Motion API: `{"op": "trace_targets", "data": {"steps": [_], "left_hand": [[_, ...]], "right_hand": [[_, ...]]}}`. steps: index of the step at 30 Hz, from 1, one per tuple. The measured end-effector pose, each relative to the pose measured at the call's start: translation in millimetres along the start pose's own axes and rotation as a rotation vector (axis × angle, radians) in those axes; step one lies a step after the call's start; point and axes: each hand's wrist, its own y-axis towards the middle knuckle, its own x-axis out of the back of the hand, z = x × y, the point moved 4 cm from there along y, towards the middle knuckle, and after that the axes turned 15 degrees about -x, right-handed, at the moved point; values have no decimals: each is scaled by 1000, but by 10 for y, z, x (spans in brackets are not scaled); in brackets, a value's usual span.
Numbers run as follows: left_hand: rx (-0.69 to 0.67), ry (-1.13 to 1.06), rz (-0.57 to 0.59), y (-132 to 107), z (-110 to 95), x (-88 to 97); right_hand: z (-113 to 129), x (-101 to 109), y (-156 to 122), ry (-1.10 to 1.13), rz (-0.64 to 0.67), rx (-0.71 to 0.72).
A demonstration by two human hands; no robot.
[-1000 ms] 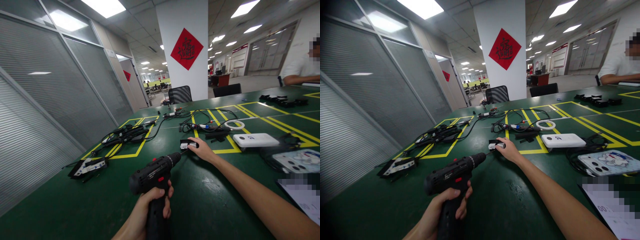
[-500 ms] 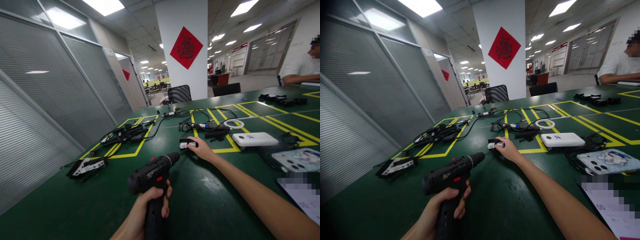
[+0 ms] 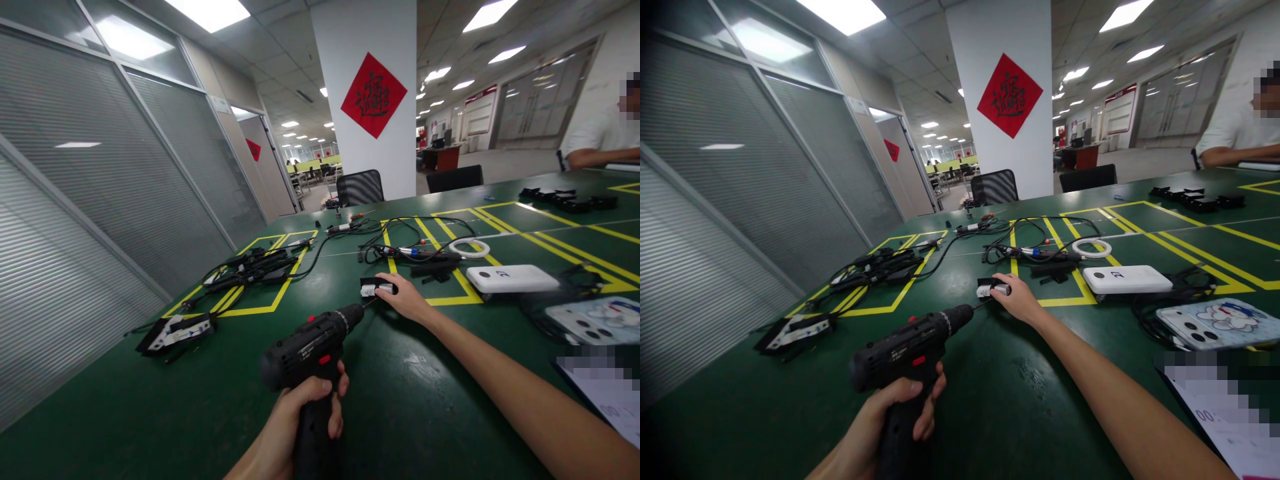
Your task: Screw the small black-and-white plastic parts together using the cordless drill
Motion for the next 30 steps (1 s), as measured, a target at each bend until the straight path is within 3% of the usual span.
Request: {"op": "trace_targets", "data": {"steps": [7, 30], "left_hand": [[23, -22, -1, 6, 23, 59], [-2, 14, 6, 17, -12, 3]], "right_hand": [[-8, -4, -2, 6, -2, 2], [13, 12, -10, 26, 11, -22]]}}
